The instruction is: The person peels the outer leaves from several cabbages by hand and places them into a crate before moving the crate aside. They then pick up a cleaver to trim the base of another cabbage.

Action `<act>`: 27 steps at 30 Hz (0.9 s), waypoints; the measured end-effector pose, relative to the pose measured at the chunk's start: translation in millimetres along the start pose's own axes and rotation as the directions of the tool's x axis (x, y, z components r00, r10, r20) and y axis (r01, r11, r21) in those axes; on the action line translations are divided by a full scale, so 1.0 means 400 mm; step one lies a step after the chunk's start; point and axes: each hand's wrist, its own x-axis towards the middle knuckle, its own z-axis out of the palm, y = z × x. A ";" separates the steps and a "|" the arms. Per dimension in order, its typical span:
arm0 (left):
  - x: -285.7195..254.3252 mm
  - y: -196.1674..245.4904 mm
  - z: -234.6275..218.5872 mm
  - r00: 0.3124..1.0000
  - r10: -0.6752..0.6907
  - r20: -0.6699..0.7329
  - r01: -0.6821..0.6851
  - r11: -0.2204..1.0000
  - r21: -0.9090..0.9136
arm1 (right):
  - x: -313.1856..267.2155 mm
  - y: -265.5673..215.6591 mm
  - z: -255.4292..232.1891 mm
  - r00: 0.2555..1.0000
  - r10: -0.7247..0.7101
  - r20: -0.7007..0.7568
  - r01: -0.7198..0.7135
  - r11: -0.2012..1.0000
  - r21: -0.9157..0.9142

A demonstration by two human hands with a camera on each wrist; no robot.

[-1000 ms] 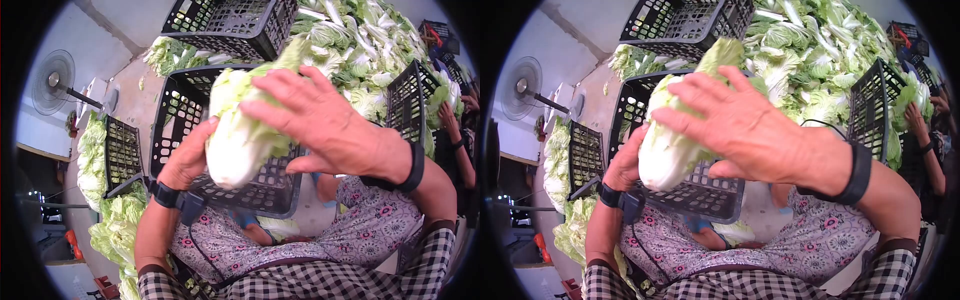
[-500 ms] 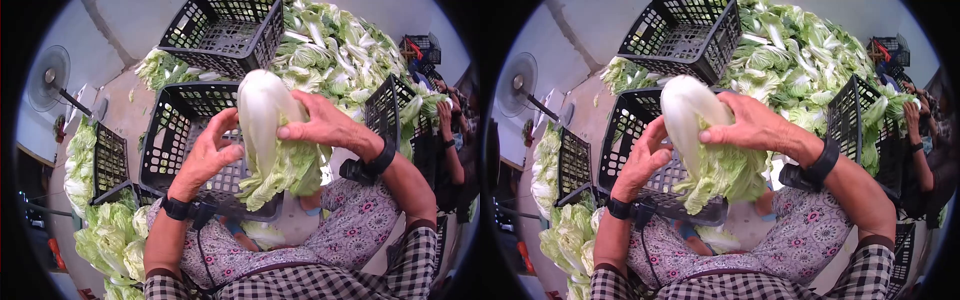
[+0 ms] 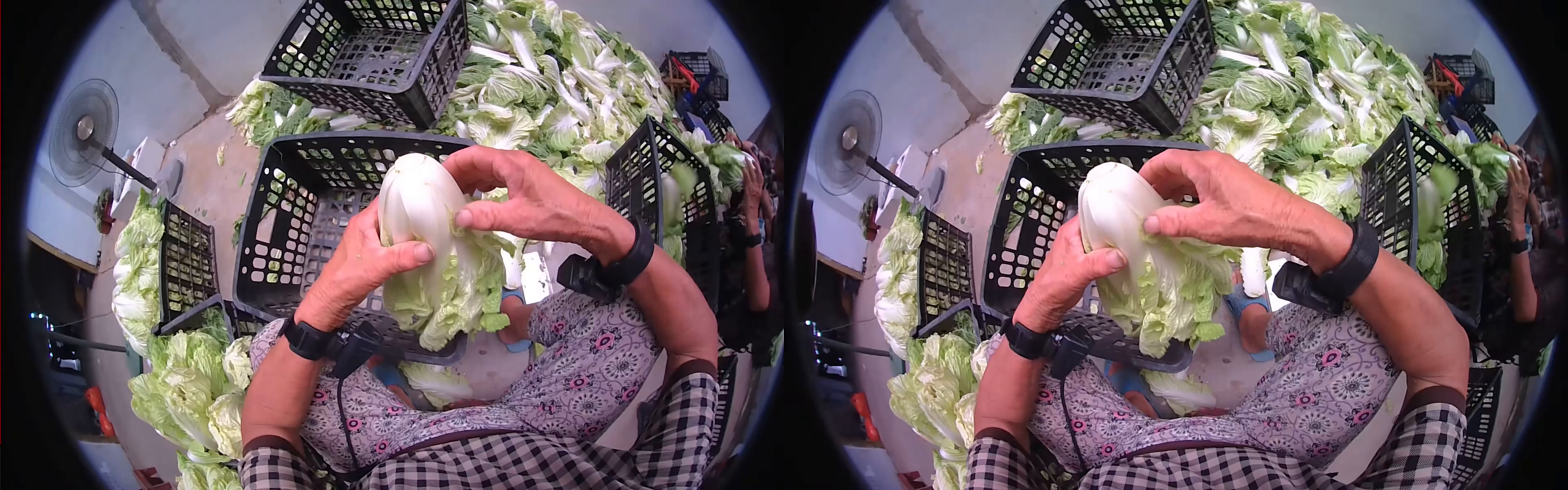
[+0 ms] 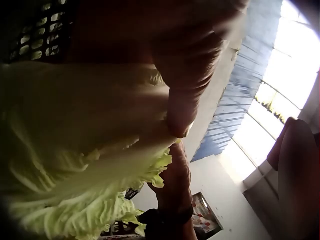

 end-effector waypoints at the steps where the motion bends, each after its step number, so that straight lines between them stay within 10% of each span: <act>1: 0.002 -0.002 0.001 1.000 0.005 0.007 -0.005 1.000 0.016 | -0.004 -0.003 0.004 1.000 -0.007 0.002 0.007 1.000 -0.028; 12: 0.020 -0.055 -0.036 0.995 -0.048 -0.082 -0.007 0.823 -0.568 | -0.015 0.000 0.018 0.997 0.072 -0.025 -0.074 0.994 -0.077; 18: 0.006 -0.034 -0.037 0.978 0.036 -0.206 -0.088 0.965 -0.247 | -0.007 0.020 -0.009 0.976 0.210 -0.055 -0.211 0.977 -0.007; 27: 0.007 -0.033 0.003 0.983 0.125 -0.137 -0.122 0.992 0.033 | 0.002 0.012 0.032 0.999 -0.052 -0.002 0.051 0.987 -0.150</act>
